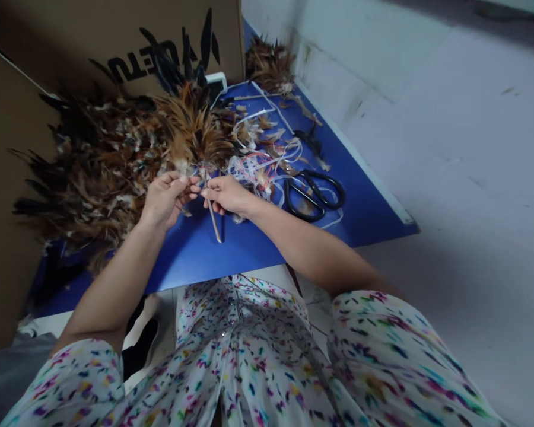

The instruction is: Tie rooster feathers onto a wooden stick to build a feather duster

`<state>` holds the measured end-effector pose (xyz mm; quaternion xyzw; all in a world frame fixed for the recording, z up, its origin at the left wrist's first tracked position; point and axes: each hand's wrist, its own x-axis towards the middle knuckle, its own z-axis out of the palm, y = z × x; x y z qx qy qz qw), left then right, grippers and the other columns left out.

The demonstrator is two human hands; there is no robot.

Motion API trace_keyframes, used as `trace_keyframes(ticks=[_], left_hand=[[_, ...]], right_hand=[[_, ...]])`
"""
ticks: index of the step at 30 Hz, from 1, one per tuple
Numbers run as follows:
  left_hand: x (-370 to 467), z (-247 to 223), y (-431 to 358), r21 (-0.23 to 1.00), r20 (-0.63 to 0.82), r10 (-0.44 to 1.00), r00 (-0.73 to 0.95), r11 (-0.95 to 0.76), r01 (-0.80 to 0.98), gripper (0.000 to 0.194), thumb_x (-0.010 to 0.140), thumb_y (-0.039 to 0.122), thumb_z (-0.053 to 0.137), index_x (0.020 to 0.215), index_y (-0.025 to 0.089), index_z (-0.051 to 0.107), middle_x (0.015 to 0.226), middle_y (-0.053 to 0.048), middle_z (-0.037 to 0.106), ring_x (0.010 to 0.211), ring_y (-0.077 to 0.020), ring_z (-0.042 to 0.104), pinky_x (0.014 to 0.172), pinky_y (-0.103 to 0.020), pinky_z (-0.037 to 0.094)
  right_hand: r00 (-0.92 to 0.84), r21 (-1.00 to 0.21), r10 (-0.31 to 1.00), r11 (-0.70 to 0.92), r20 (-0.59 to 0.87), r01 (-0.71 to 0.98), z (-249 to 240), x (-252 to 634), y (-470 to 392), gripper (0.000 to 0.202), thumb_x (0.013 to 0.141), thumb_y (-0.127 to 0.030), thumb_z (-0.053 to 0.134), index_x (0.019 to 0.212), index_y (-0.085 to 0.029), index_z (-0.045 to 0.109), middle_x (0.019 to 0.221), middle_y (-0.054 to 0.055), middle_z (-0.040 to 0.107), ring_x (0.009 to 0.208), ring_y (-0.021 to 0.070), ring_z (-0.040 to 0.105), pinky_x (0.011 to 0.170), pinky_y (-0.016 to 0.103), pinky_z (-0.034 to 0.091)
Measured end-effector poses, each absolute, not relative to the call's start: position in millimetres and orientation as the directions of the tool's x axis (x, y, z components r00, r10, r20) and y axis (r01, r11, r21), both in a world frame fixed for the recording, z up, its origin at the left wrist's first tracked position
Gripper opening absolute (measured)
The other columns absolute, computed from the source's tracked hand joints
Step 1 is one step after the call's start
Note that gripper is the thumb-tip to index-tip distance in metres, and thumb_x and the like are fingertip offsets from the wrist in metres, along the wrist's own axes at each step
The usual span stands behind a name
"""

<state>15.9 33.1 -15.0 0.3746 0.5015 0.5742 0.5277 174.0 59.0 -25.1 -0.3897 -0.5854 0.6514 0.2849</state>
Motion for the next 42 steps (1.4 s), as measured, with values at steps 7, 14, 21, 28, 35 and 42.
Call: trace_keyframes(ticks=[7, 14, 21, 28, 35, 42], left_hand=[[16.3, -20.0, 30.4, 0.939, -0.195, 0.953, -0.233, 0.113, -0.324, 0.025, 0.070, 0.021, 0.083, 0.072, 0.017, 0.058, 0.060, 0.005, 0.060, 0.051, -0.0052, 0.056, 0.042, -0.013, 0.039], [15.3, -22.7, 29.3, 0.938, -0.176, 0.960, -0.220, 0.096, -0.333, 0.028, 0.068, 0.020, 0.085, 0.067, 0.016, 0.057, 0.059, 0.004, 0.056, 0.052, -0.0048, 0.052, 0.041, -0.013, 0.035], [15.5, -27.0, 28.5, 0.944, -0.184, 0.958, -0.218, 0.111, -0.309, 0.032, 0.063, 0.026, 0.089, 0.066, 0.017, 0.058, 0.057, 0.005, 0.055, 0.049, -0.0050, 0.051, 0.042, -0.014, 0.038], [18.0, -29.0, 24.8, 0.934, -0.235, 0.955, -0.183, 0.169, -0.315, 0.034, 0.066, 0.030, 0.087, 0.065, 0.017, 0.056, 0.057, 0.005, 0.055, 0.047, -0.0059, 0.052, 0.044, -0.016, 0.041], [16.4, -35.7, 26.5, 0.927, -0.204, 0.964, -0.171, 0.134, -0.351, 0.037, 0.060, 0.033, 0.090, 0.067, 0.017, 0.057, 0.059, 0.005, 0.058, 0.051, -0.0070, 0.054, 0.050, -0.018, 0.046], [18.7, -36.4, 25.2, 0.906, -0.175, 0.980, -0.097, 0.122, -0.405, 0.037, 0.061, 0.032, 0.089, 0.073, 0.017, 0.057, 0.069, 0.002, 0.067, 0.049, -0.0070, 0.052, 0.048, -0.021, 0.046]], right_hand=[[-0.562, -0.990, 0.815, -0.106, -0.140, 0.093, -28.0, 171.4, 54.9, 0.026, 0.095, -0.014, 0.057, 0.069, -0.013, 0.059, 0.051, -0.004, 0.057, 0.038, 0.0036, 0.046, 0.036, 0.014, 0.039], [-0.592, -0.990, 0.795, -0.080, -0.135, 0.117, -28.6, 169.9, 49.8, 0.028, 0.095, -0.015, 0.058, 0.068, -0.013, 0.060, 0.046, -0.005, 0.054, 0.036, 0.0040, 0.047, 0.037, 0.015, 0.039], [-0.611, -0.992, 0.783, -0.063, -0.115, 0.106, -25.1, 169.1, 43.8, 0.026, 0.092, -0.018, 0.064, 0.068, -0.012, 0.059, 0.046, -0.006, 0.054, 0.037, 0.0030, 0.047, 0.037, 0.014, 0.040], [-0.619, -0.993, 0.780, -0.024, -0.093, 0.118, -21.3, 168.4, 39.7, 0.026, 0.095, -0.014, 0.055, 0.068, -0.013, 0.058, 0.047, -0.006, 0.054, 0.038, 0.0037, 0.047, 0.039, 0.015, 0.041], [-0.622, -0.992, 0.778, -0.018, -0.091, 0.123, -22.3, 168.0, 38.8, 0.023, 0.092, -0.013, 0.056, 0.070, -0.014, 0.056, 0.049, -0.006, 0.056, 0.038, 0.0054, 0.048, 0.039, 0.017, 0.041], [-0.636, -0.993, 0.768, -0.001, -0.078, 0.121, -20.7, 168.9, 39.0, 0.024, 0.092, -0.011, 0.056, 0.068, -0.013, 0.057, 0.047, -0.006, 0.054, 0.037, 0.0046, 0.049, 0.038, 0.015, 0.041]])
